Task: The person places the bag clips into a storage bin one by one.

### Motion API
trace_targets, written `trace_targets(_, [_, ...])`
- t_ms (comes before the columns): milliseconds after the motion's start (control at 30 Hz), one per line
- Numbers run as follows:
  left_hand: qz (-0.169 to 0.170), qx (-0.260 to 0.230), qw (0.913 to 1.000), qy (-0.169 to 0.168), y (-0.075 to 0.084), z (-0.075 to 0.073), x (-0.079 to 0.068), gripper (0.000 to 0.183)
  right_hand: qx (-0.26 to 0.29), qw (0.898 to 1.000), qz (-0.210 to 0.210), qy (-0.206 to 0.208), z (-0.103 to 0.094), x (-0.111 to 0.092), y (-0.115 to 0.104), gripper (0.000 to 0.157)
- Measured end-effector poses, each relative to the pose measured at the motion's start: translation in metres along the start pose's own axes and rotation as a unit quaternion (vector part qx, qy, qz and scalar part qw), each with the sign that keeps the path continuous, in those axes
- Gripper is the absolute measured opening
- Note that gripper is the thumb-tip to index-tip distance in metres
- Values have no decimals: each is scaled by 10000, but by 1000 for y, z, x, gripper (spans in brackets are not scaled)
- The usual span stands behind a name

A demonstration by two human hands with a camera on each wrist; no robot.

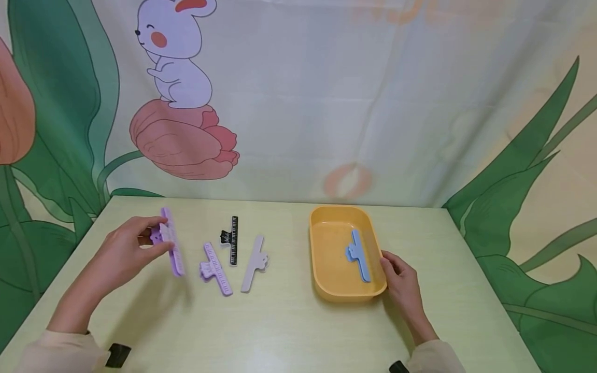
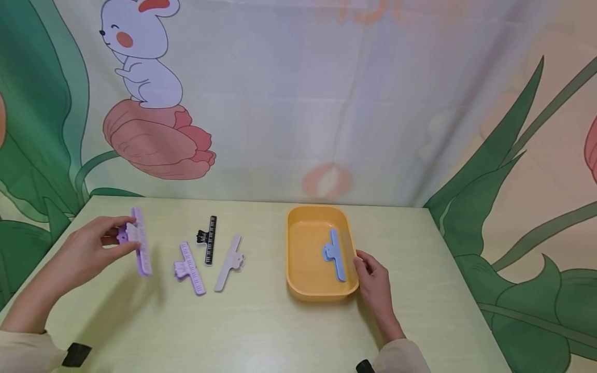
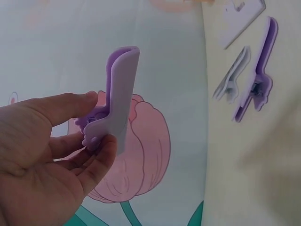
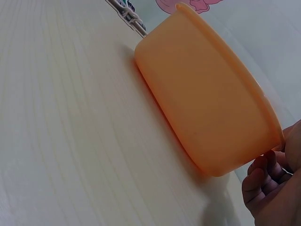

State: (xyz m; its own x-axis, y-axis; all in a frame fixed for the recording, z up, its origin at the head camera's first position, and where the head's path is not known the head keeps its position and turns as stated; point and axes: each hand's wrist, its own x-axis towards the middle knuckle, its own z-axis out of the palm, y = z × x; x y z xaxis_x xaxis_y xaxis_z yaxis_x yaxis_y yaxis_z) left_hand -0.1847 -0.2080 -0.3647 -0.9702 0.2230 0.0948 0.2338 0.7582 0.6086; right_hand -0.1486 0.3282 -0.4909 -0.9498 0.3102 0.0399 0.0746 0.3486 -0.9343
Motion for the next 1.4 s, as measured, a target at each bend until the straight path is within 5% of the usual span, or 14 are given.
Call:
trace_targets(567, [352,82,9990,261,26,-18,-3,58,37,9999,100,-7,0,0,-3,38])
trace_targets(1400, [423,-87,9990,120,52,-9,0,61,-525,9982,-300,-53,-5,4,-10,32])
